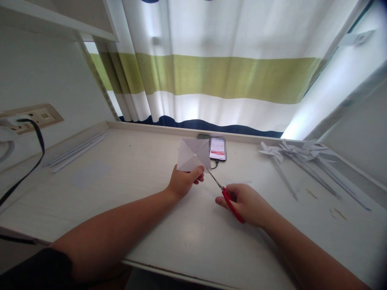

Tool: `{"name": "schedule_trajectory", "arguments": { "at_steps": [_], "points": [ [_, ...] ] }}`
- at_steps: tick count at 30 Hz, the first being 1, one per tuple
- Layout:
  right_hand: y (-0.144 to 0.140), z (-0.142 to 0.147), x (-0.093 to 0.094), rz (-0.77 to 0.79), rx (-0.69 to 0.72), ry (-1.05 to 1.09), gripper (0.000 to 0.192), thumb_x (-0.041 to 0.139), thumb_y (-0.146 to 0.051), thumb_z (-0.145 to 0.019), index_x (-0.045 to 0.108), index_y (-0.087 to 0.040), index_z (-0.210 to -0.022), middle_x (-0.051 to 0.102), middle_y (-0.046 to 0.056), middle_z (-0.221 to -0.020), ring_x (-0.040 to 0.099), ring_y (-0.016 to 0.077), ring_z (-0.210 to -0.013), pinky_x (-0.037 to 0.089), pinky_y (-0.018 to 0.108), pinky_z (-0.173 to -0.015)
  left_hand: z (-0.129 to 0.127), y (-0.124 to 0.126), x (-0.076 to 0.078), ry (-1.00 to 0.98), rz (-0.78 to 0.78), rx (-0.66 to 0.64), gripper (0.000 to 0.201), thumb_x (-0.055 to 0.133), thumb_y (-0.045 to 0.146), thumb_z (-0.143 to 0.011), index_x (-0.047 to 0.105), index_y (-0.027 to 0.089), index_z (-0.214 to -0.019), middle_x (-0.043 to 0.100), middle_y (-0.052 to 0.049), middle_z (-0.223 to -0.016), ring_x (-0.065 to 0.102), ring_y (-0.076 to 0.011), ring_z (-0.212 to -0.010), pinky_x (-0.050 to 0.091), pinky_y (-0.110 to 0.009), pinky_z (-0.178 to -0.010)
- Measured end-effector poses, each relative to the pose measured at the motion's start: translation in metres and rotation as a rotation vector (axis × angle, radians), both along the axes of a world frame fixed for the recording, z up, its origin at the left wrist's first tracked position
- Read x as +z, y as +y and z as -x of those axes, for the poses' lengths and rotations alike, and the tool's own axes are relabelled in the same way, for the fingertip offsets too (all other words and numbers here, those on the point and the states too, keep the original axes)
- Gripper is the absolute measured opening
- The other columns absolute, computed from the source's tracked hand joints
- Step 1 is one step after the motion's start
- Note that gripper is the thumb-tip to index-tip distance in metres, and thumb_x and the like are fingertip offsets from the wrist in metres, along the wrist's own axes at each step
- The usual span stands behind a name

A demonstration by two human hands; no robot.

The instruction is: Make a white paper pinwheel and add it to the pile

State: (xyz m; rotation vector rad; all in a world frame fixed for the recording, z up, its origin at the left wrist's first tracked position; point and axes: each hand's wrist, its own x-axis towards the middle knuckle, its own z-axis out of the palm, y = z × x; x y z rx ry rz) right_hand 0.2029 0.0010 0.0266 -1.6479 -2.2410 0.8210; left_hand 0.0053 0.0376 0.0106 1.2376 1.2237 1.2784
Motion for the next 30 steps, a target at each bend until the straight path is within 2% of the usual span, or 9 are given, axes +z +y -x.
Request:
{"name": "schedule_trajectory", "arguments": {
  "at_steps": [8, 30],
  "points": [
    [-0.0028, 0.0001, 0.0015, 0.033, 0.001, 0.034, 0.038, 0.058, -0.055, -0.074, 0.058, -0.018, -0.066, 0.058, 0.001, -0.059, 0.048, 0.0133, -0.051, 0.032, 0.026, -0.048, -0.0005, -0.0022, 0.0038, -0.022, -0.010, -0.004, 0.023, 0.068, 0.034, -0.071, 0.065, 0.011, -0.068, 0.063, -0.003, -0.057, 0.060, -0.0127, -0.050, 0.047, -0.021, -0.045],
    [-0.0032, -0.0012, 0.0023, 0.030, -0.018, 0.023, 0.040, 0.060, -0.056, -0.072, 0.057, -0.018, -0.064, 0.057, 0.000, -0.058, 0.047, 0.0127, -0.051, 0.031, 0.025, -0.048, -0.0017, -0.0025, 0.0023, -0.023, -0.015, -0.003, 0.023, 0.067, 0.034, -0.070, 0.065, 0.012, -0.065, 0.062, -0.003, -0.055, 0.058, -0.0123, -0.048, 0.046, -0.021, -0.044]
  ]
}}
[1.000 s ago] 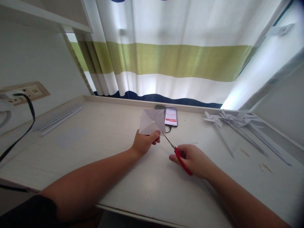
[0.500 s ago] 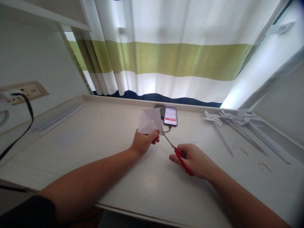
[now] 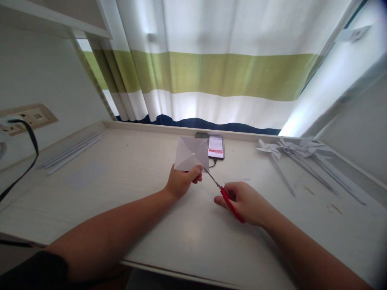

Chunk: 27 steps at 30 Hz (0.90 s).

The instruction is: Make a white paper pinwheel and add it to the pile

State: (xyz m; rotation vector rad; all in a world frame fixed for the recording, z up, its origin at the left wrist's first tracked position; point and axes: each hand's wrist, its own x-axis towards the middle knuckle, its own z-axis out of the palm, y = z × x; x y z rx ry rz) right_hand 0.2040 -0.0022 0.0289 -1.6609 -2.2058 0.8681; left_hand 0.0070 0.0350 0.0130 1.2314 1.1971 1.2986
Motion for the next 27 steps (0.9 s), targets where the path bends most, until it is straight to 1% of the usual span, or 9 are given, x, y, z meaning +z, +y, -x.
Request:
{"name": "schedule_trajectory", "arguments": {
  "at_steps": [10, 17, 27],
  "points": [
    [0.0003, -0.0008, -0.0004, 0.002, 0.002, -0.003, 0.038, 0.059, -0.056, -0.073, 0.057, -0.018, -0.065, 0.057, 0.000, -0.058, 0.047, 0.0129, -0.050, 0.033, 0.025, -0.048, 0.0012, 0.0002, -0.0006, -0.005, -0.014, -0.005, 0.022, 0.067, 0.033, -0.072, 0.065, 0.011, -0.067, 0.063, -0.002, -0.056, 0.059, -0.0120, -0.049, 0.047, -0.021, -0.045],
    [-0.0011, -0.0013, 0.0008, -0.021, 0.013, -0.026, 0.038, 0.059, -0.055, -0.073, 0.056, -0.018, -0.064, 0.057, 0.000, -0.057, 0.047, 0.0126, -0.050, 0.032, 0.025, -0.047, 0.0009, -0.0011, -0.0010, -0.004, -0.023, -0.007, 0.022, 0.065, 0.032, -0.073, 0.064, 0.012, -0.064, 0.062, -0.002, -0.054, 0.058, -0.0113, -0.048, 0.046, -0.020, -0.045],
    [-0.0004, -0.0025, -0.0006, -0.051, 0.036, -0.043, 0.039, 0.059, -0.056, -0.074, 0.054, -0.019, -0.063, 0.056, -0.001, -0.055, 0.045, 0.0118, -0.049, 0.031, 0.024, -0.045, 0.0012, -0.0006, -0.0007, -0.005, -0.040, -0.015, 0.023, 0.065, 0.032, -0.074, 0.063, 0.011, -0.064, 0.061, -0.001, -0.053, 0.056, -0.0100, -0.046, 0.046, -0.019, -0.044]
  ]
}}
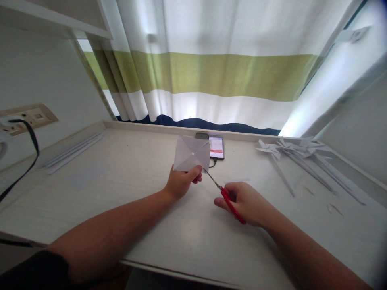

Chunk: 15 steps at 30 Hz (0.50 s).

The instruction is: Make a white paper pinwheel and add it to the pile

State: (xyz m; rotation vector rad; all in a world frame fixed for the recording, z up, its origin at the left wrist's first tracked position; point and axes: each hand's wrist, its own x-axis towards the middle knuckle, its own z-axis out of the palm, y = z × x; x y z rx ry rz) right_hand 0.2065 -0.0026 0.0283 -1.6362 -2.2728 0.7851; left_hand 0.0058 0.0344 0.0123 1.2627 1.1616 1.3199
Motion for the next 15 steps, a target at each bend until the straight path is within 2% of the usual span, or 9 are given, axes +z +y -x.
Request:
{"name": "schedule_trajectory", "arguments": {
  "at_steps": [15],
  "points": [
    [0.0000, 0.0011, 0.0019, 0.013, -0.010, -0.004, 0.039, 0.060, -0.057, -0.073, 0.057, -0.019, -0.064, 0.059, 0.000, -0.058, 0.048, 0.0125, -0.050, 0.032, 0.025, -0.046, 0.0002, -0.0008, -0.0001, -0.001, 0.005, 0.011, 0.023, 0.065, 0.032, -0.073, 0.063, 0.011, -0.064, 0.061, -0.001, -0.054, 0.057, -0.0104, -0.046, 0.046, -0.019, -0.044]
  ]
}}
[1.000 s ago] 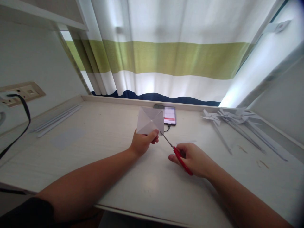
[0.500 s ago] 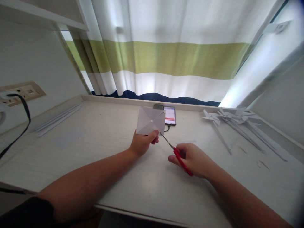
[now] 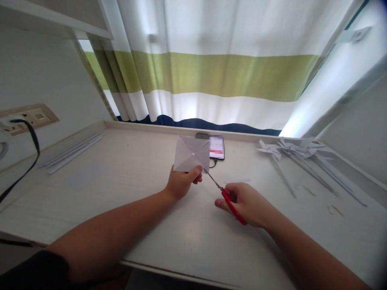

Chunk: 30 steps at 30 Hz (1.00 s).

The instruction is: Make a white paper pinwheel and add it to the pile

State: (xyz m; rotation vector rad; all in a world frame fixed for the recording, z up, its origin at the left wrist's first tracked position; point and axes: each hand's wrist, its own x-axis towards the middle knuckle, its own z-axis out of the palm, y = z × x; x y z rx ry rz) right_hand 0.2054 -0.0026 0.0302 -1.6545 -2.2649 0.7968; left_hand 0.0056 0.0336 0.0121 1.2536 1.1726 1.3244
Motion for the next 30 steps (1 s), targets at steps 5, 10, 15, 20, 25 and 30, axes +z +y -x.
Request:
{"name": "schedule_trajectory", "arguments": {
  "at_steps": [5, 10, 15, 20, 25, 30],
  "points": [
    [-0.0003, 0.0008, 0.0014, 0.017, -0.011, -0.011, 0.039, 0.061, -0.057, -0.072, 0.058, -0.019, -0.065, 0.060, 0.000, -0.058, 0.049, 0.0131, -0.051, 0.033, 0.025, -0.047, 0.0001, -0.0004, 0.0002, 0.003, 0.004, 0.007, 0.022, 0.065, 0.032, -0.073, 0.064, 0.012, -0.064, 0.062, -0.001, -0.054, 0.057, -0.0102, -0.046, 0.046, -0.019, -0.044],
    [-0.0001, -0.0001, -0.0003, 0.016, -0.006, -0.005, 0.039, 0.061, -0.057, -0.072, 0.058, -0.019, -0.064, 0.059, 0.000, -0.058, 0.048, 0.0126, -0.050, 0.032, 0.025, -0.046, -0.0001, -0.0001, 0.0009, 0.002, 0.003, 0.016, 0.022, 0.066, 0.032, -0.073, 0.064, 0.012, -0.064, 0.062, -0.001, -0.054, 0.057, -0.0104, -0.046, 0.046, -0.019, -0.044],
    [0.0012, -0.0007, -0.0010, 0.006, -0.002, -0.012, 0.039, 0.061, -0.057, -0.072, 0.056, -0.019, -0.064, 0.058, 0.000, -0.057, 0.047, 0.0124, -0.050, 0.032, 0.025, -0.046, 0.0002, 0.0001, 0.0004, 0.012, 0.000, 0.005, 0.022, 0.065, 0.032, -0.073, 0.064, 0.012, -0.063, 0.062, -0.001, -0.054, 0.058, -0.0103, -0.047, 0.047, -0.019, -0.045],
    [0.0008, 0.0002, 0.0005, 0.007, 0.000, -0.004, 0.039, 0.061, -0.057, -0.072, 0.055, -0.019, -0.063, 0.058, 0.000, -0.057, 0.047, 0.0124, -0.050, 0.032, 0.024, -0.046, 0.0007, 0.0006, -0.0015, 0.002, -0.005, 0.000, 0.023, 0.065, 0.033, -0.073, 0.063, 0.012, -0.063, 0.062, -0.001, -0.054, 0.058, -0.0106, -0.047, 0.047, -0.019, -0.045],
    [-0.0010, 0.0013, 0.0022, 0.009, -0.002, -0.002, 0.040, 0.061, -0.058, -0.071, 0.055, -0.019, -0.063, 0.058, 0.000, -0.057, 0.047, 0.0123, -0.049, 0.031, 0.024, -0.046, 0.0016, 0.0003, -0.0008, 0.014, -0.002, -0.019, 0.024, 0.065, 0.033, -0.074, 0.063, 0.012, -0.062, 0.061, -0.001, -0.054, 0.058, -0.0107, -0.048, 0.047, -0.019, -0.046],
    [-0.0006, 0.0009, 0.0019, 0.019, -0.008, -0.018, 0.040, 0.061, -0.059, -0.071, 0.058, -0.019, -0.065, 0.060, 0.001, -0.059, 0.049, 0.0135, -0.051, 0.031, 0.025, -0.046, 0.0010, -0.0005, 0.0003, 0.009, -0.001, -0.011, 0.023, 0.066, 0.033, -0.073, 0.064, 0.012, -0.064, 0.062, -0.002, -0.055, 0.058, -0.0111, -0.048, 0.047, -0.020, -0.046]
  ]
}}
